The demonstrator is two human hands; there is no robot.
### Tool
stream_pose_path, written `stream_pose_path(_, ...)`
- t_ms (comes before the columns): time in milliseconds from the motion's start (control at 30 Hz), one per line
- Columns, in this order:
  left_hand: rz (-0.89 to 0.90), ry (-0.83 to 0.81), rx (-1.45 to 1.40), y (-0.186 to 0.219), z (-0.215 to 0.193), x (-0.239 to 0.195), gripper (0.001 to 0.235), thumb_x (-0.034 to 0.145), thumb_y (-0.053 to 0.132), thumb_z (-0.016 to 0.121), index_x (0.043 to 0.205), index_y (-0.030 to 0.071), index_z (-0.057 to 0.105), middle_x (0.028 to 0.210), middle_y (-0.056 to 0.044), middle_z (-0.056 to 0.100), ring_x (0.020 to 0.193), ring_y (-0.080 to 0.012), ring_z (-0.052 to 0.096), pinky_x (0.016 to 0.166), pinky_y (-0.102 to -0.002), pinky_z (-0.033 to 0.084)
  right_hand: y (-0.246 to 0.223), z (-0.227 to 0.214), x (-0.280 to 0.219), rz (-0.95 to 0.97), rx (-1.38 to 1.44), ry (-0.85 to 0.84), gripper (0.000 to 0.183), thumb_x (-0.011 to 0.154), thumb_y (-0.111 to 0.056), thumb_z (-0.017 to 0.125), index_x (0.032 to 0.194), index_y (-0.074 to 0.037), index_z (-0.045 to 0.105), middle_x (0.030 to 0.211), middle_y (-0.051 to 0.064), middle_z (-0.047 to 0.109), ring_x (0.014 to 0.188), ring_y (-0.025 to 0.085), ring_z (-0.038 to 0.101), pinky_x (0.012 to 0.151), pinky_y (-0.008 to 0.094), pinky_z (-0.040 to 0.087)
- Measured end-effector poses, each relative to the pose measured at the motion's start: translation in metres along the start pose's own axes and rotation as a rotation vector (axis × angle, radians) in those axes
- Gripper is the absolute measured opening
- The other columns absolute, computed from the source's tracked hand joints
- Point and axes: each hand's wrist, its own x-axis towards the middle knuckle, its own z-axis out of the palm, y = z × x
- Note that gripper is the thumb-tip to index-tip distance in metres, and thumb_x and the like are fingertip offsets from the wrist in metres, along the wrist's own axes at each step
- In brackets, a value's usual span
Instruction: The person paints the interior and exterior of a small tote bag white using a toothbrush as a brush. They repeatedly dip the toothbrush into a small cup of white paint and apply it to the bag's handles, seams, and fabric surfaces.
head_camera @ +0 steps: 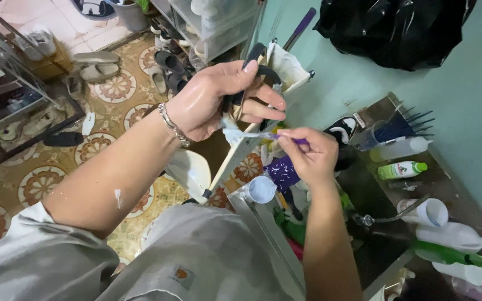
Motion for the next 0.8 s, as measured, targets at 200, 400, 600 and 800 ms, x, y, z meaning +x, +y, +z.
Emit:
stream_pose_path(200,0.002,-0.01,0.133,0.013,-0.005,-0.01,0.039,0.123,0.043,0.063,0.11,0.007,0.055,0.134,-0.028,0.093,0.12,-0.0458,0.096,0.059,-0.023,0.061,0.003,0.0,-0.007,0.061,-0.025,-0.077,0.014,0.117,-0.003,0.086,0.129,0.0,0.091,0.096,0.007,0.09,0.061,0.004,0.058,0.05,0.017,0.039)
stream_pose_path(400,-0.131,0.024,0.219,0.008,0.005,-0.007,0.055,0.118,0.047,0.064,0.119,-0.003,0.085,0.12,-0.031,0.096,0.091,-0.0269,0.094,0.025,-0.025,0.02,-0.021,0.002,0.008,0.067,0.01,-0.135,0.015,0.114,-0.004,0.089,0.128,-0.001,0.092,0.108,0.011,0.095,0.065,0.006,0.069,0.052,0.018,0.048)
stream_pose_path(600,-0.087,-0.013,0.237,0.003,-0.002,-0.006,0.053,0.123,0.044,0.06,0.119,-0.004,0.083,0.121,-0.031,0.096,0.109,-0.0343,0.098,0.062,-0.024,0.052,-0.002,-0.025,-0.005,0.091,-0.177,-0.115,0.01,0.117,-0.009,0.09,0.126,-0.007,0.095,0.098,0.006,0.093,0.061,0.004,0.062,0.052,0.02,0.039)
stream_pose_path(800,-0.012,-0.007,0.127,-0.001,-0.004,-0.007,0.046,0.125,0.037,0.06,0.12,-0.006,0.077,0.134,-0.032,0.092,0.122,-0.0365,0.095,0.088,-0.034,0.075,-0.019,0.004,-0.009,0.08,-0.053,-0.149,0.012,0.114,-0.006,0.088,0.123,0.001,0.091,0.116,0.017,0.096,0.064,0.006,0.07,0.058,0.019,0.054)
